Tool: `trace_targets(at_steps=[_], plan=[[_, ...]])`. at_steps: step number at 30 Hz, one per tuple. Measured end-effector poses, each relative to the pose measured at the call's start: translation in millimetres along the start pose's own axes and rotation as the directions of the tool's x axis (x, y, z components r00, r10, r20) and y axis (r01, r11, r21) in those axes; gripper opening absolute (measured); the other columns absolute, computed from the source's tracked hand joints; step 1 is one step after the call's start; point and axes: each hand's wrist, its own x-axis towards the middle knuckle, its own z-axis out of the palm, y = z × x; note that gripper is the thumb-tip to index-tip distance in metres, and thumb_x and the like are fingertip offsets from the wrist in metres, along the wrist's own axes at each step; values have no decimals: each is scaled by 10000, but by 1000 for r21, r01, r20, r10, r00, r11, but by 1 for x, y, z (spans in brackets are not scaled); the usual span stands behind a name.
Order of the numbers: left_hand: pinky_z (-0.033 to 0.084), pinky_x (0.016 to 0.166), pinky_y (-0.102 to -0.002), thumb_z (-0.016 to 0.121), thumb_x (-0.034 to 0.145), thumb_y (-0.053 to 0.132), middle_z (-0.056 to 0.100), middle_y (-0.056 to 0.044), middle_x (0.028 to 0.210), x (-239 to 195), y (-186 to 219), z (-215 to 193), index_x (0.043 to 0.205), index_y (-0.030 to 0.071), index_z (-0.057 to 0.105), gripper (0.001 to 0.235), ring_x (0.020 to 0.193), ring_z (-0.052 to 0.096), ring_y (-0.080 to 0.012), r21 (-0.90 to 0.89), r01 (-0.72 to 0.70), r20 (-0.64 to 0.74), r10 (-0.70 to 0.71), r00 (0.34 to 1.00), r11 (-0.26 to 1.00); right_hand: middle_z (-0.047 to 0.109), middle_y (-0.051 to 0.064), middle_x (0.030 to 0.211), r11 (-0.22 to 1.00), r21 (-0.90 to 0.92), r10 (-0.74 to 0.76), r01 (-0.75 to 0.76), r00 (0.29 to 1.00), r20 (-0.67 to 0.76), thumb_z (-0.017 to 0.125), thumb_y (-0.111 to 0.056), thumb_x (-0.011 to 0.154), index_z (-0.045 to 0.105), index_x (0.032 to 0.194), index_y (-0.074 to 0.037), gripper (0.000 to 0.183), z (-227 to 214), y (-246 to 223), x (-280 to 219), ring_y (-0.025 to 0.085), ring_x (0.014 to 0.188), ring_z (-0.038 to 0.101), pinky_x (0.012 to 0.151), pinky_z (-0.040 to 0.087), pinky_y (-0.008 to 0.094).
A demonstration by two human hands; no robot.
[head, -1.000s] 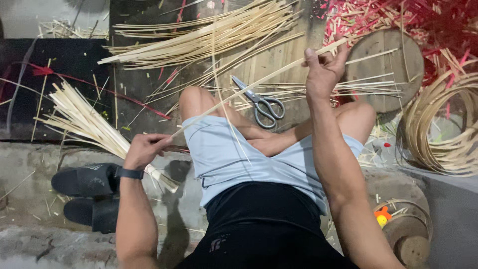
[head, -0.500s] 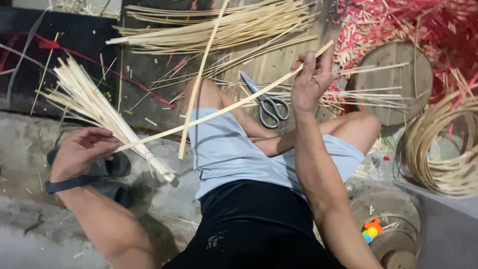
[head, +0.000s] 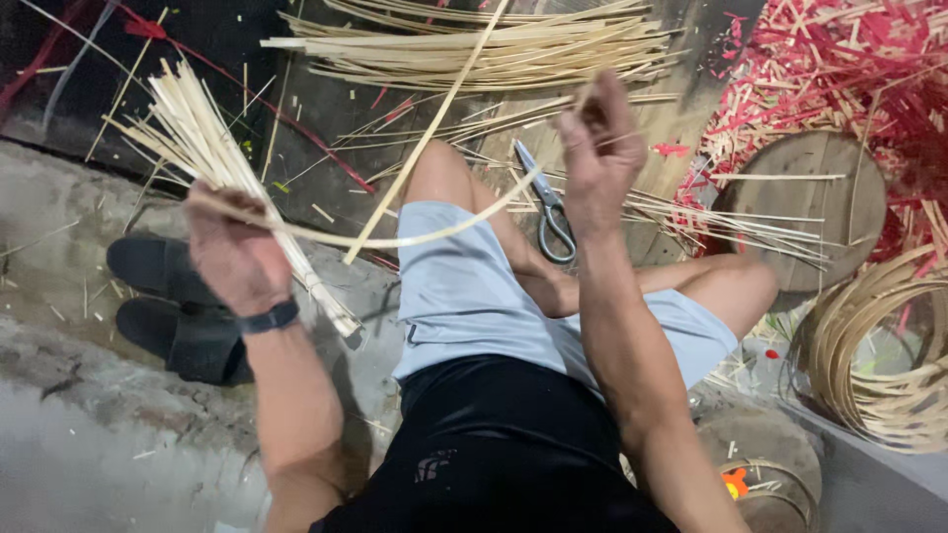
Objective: The person sits on the floor and repeatedly bends thin bamboo strips into circular hoops, using scissors to trim the ends. The person then places the finished hoops aside and continues the process with additional strips.
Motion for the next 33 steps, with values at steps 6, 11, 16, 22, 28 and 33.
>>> trace_targets(at_steps=[6, 11, 16, 22, 28, 33], plan=[[412, 611, -246, 685, 1045, 255, 656, -28, 821, 18, -12, 94, 1076, -18, 756, 284, 702, 552, -88, 768, 2, 437, -527, 729, 640, 589, 15, 1104, 976, -195, -6, 96, 909, 417, 709, 126, 951, 700, 1339, -154, 478, 29, -24, -18, 106, 958, 581, 778, 486, 225], [463, 536, -238, 770, 909, 313, 718, -13, 722, 39, -13, 141, 978, 32, 811, 292, 605, 592, -61, 928, -84, 358, -807, 470, 363, 607, 48, 1073, 875, -241, -151, 420, 709, 689, 709, 120, 861, 726, 1266, -217, 527, 35, -38, -22, 194, 930, 594, 768, 488, 280], [477, 530, -249, 777, 907, 355, 734, -42, 689, 43, -14, 164, 856, 21, 826, 342, 578, 601, -81, 957, -190, 275, -895, 350, 220, 666, 60, 1071, 694, -365, -177, 621, 638, 750, 719, 77, 856, 767, 1223, -261, 501, 48, -40, -30, 214, 903, 685, 702, 573, 343], [542, 549, -252, 794, 877, 364, 753, -79, 712, 43, -28, 168, 833, -7, 796, 374, 600, 694, -107, 978, -24, 205, -929, 307, 207, 666, 44, 1028, 585, -404, -161, 703, 588, 793, 718, 45, 821, 784, 1143, -225, 425, 57, -37, -33, 230, 897, 679, 673, 549, 366], [592, 559, -244, 834, 841, 297, 761, -77, 740, 33, -42, 157, 874, -21, 792, 322, 615, 707, -106, 965, 136, 174, -933, 314, 226, 689, 84, 1080, 727, -360, -171, 584, 662, 729, 716, 82, 845, 756, 1099, -158, 352, 51, -27, -36, 225, 931, 716, 755, 596, 339], [565, 541, -243, 836, 860, 251, 743, -72, 725, 24, -46, 148, 872, -38, 770, 297, 592, 683, -102, 977, 98, 140, -917, 374, 189, 711, 97, 1047, 915, -350, 69, 199, 779, 623, 855, -56, 862, 715, 1116, -44, 290, 45, -22, -32, 193, 898, 734, 759, 595, 305]])
